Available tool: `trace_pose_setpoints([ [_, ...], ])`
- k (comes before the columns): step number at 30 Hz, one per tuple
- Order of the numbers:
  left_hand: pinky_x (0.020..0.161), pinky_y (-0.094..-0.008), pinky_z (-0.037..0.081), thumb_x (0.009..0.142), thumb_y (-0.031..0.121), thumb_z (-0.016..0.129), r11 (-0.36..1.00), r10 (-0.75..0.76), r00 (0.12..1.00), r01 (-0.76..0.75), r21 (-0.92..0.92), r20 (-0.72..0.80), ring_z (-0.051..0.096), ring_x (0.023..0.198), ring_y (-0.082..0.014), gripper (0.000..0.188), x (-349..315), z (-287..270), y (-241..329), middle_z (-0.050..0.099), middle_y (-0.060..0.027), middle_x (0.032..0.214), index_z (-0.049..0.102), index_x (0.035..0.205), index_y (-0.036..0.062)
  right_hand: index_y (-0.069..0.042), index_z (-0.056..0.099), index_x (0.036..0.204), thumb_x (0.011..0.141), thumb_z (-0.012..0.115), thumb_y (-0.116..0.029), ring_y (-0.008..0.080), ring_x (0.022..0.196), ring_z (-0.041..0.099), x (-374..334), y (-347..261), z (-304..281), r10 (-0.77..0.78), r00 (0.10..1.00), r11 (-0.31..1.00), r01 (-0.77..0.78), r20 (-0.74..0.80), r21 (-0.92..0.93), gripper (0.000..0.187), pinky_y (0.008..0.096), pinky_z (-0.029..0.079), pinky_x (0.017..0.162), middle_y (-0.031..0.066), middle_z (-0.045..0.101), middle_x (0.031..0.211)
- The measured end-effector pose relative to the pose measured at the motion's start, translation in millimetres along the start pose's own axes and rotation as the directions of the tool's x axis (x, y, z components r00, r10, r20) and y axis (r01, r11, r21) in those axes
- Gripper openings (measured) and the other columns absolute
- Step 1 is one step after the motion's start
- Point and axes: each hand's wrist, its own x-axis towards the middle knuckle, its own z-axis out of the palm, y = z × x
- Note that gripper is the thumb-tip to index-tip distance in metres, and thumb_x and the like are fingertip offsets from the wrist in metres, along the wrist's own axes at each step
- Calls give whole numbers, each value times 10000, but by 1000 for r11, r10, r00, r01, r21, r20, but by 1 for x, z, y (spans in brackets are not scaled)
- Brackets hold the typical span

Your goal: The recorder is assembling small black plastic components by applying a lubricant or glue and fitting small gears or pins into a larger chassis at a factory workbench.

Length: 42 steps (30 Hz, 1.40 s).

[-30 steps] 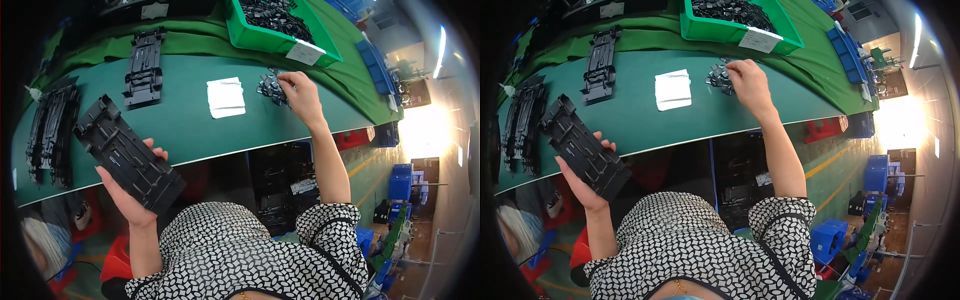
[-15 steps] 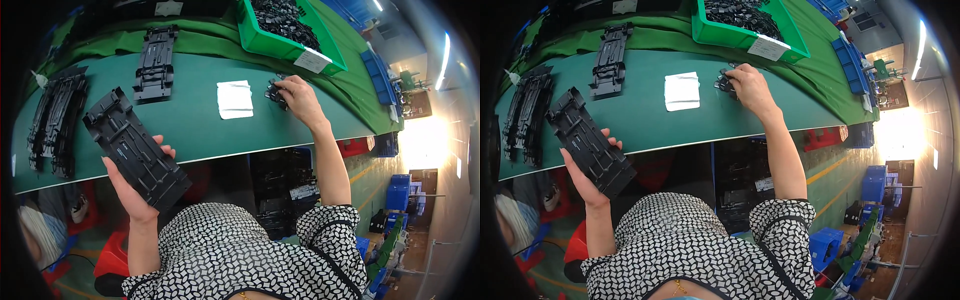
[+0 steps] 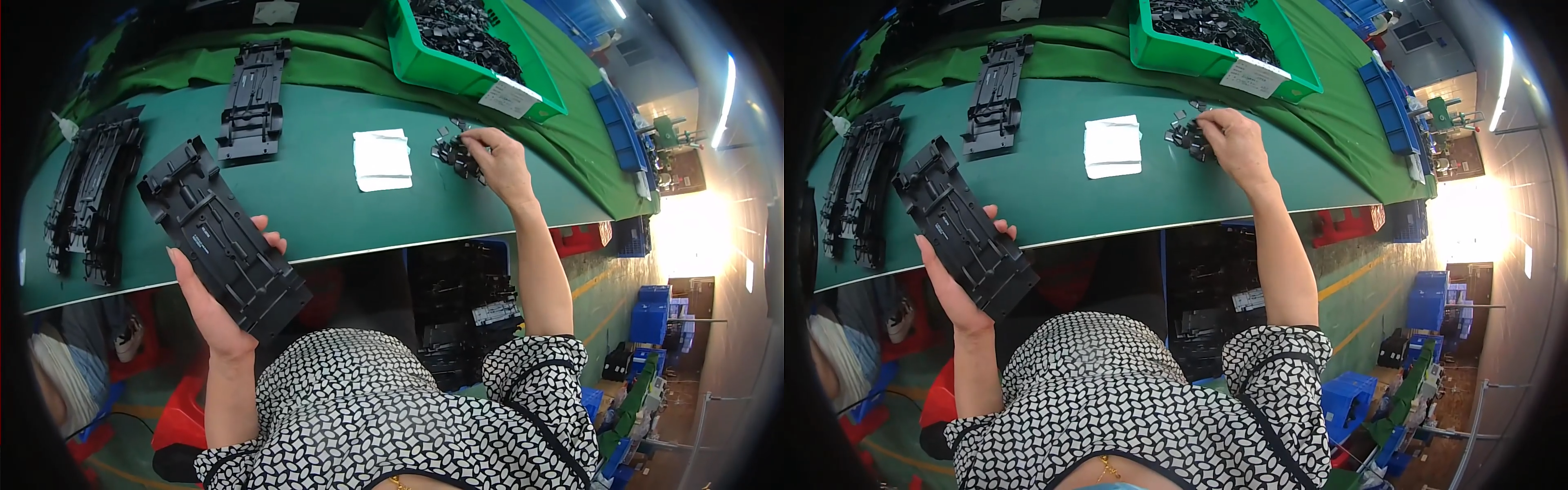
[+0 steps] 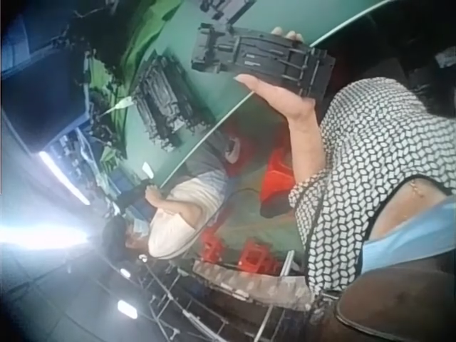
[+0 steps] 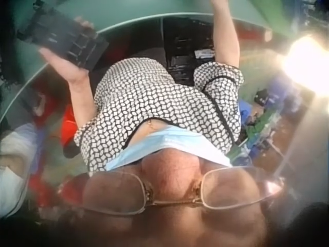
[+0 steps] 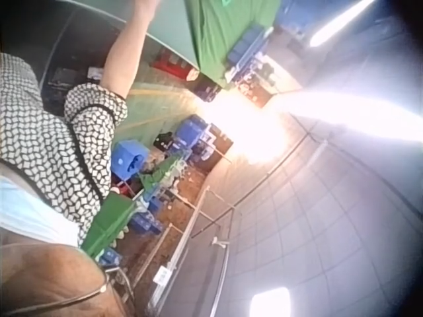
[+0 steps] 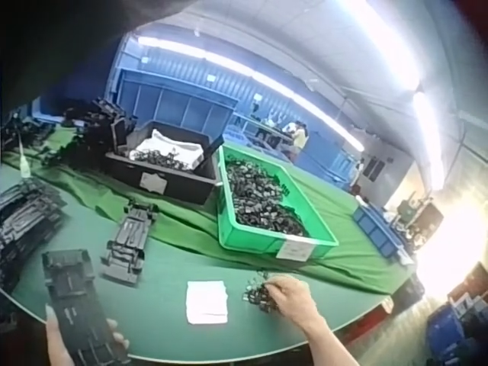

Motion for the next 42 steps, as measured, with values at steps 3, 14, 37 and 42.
trace_pose_setpoints([
  [3,891,-421,494,962,621,255,1000,8,1000,-8,-16,-12,591,981,-313,741,1,1,-1,568,-204,1173,460,1272,-21,0,643,1014,910,599,-113,103,716,613,2,-8,4,257,955,882,-171,-145,439,160,251,482,648,74,661,812],
  [14,923,-417,477,961,625,238,1000,10,1000,-9,-9,10,594,987,-301,747,2,0,-1,572,-200,1178,466,1278,-12,8,624,1039,920,596,-108,55,744,569,2,-56,4,225,948,623,-319,226,714,169,207,455,677,15,661,855],
  [37,895,-405,493,945,655,246,999,7,999,-6,-36,35,603,987,-298,783,2,-4,-1,581,-201,1177,489,1256,-21,17,636,923,881,572,-118,312,824,586,33,-104,36,-116,957,989,135,268,-55,156,381,465,739,146,602,886],
  [42,897,-403,494,943,659,244,999,4,999,-1,-43,53,600,998,-299,786,2,-3,-2,579,-201,1181,488,1260,-19,15,629,905,878,576,-118,307,803,583,31,-101,36,-162,959,978,188,231,-93,146,380,465,723,140,595,877],
])
